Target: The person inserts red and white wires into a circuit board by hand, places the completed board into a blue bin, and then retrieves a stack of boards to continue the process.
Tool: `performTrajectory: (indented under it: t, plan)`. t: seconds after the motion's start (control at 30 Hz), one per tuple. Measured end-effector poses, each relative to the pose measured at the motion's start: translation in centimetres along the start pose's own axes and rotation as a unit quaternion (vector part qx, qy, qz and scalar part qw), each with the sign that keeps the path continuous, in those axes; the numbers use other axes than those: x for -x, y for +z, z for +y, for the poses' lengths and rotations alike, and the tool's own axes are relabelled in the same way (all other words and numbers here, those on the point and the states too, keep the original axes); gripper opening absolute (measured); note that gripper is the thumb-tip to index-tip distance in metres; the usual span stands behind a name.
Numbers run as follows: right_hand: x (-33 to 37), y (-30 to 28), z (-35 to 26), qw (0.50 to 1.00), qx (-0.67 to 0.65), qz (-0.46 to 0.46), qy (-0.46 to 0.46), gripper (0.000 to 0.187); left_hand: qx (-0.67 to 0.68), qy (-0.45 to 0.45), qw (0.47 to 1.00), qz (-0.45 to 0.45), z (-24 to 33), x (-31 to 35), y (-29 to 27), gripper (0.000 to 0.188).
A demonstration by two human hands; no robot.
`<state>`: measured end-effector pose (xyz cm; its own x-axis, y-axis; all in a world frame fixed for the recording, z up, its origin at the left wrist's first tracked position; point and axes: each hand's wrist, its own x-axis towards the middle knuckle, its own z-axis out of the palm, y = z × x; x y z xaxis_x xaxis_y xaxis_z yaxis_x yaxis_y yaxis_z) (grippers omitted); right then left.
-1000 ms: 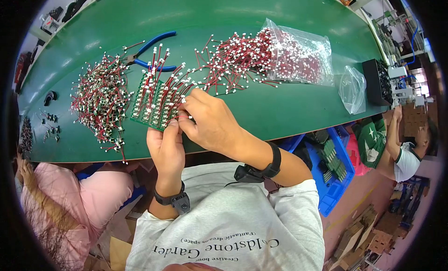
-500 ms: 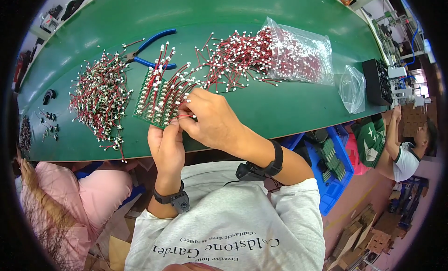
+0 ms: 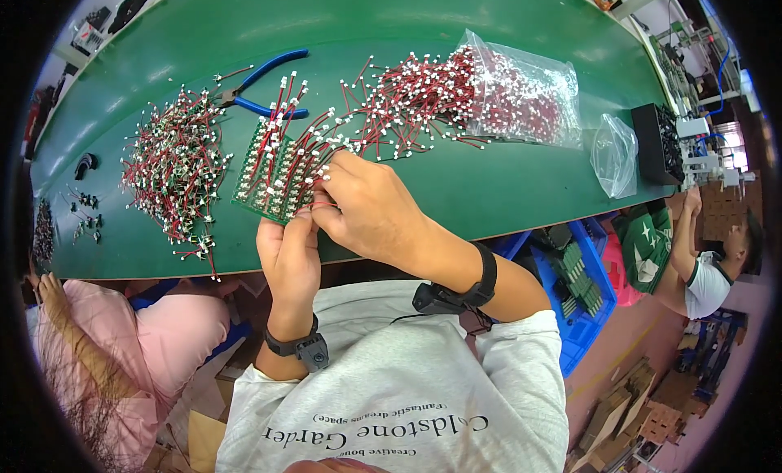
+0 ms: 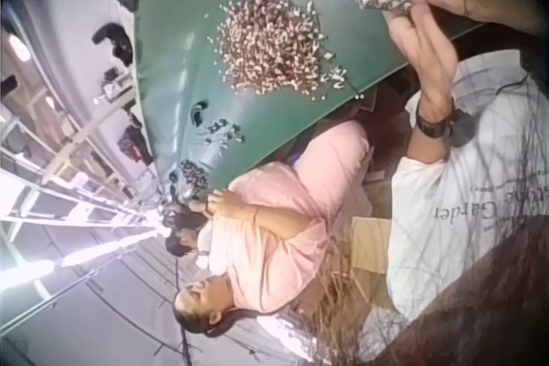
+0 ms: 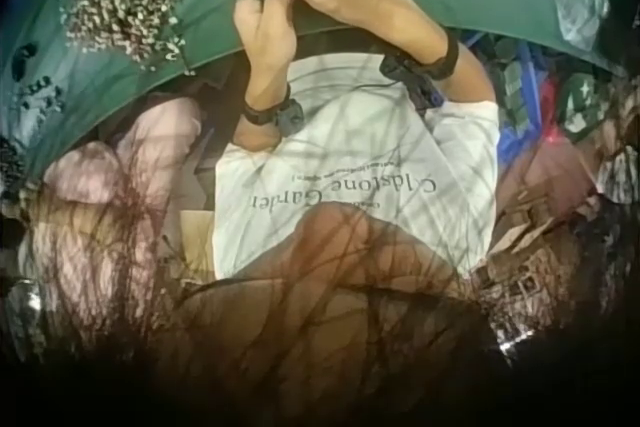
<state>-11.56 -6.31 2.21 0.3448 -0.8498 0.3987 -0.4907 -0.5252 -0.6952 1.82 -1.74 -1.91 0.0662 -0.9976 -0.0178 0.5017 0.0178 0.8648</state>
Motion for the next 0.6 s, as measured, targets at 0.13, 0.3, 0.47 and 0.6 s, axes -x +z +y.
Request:
performTrajectory:
  t: [0.13,0.3,0.47,0.6]
  plan:
    - [0.13,0.1,0.21,1.0,0.005,0.004,-0.012,0.018,-0.005,0.001,1.0,0.0,-0.04,0.05,-0.03,0.026]
    - [-0.03,-0.18,0.07,1.0,0.013,0.007,-0.026,0.02,-0.029,0.0,1.0,-0.011,-0.05,-0.04,-0.46,0.028]
    - [-0.01,-0.35,0.31,0.998,0.039,-0.024,-0.045,0.022,-0.031,-0.009,0.999,-0.016,0.09,-0.02,-0.28,0.028]
    - [-0.02,-0.5,0.31,0.996,0.059,-0.042,-0.061,0.024,-0.067,-0.014,0.998,-0.015,0.55,0.06,-0.12,0.028]
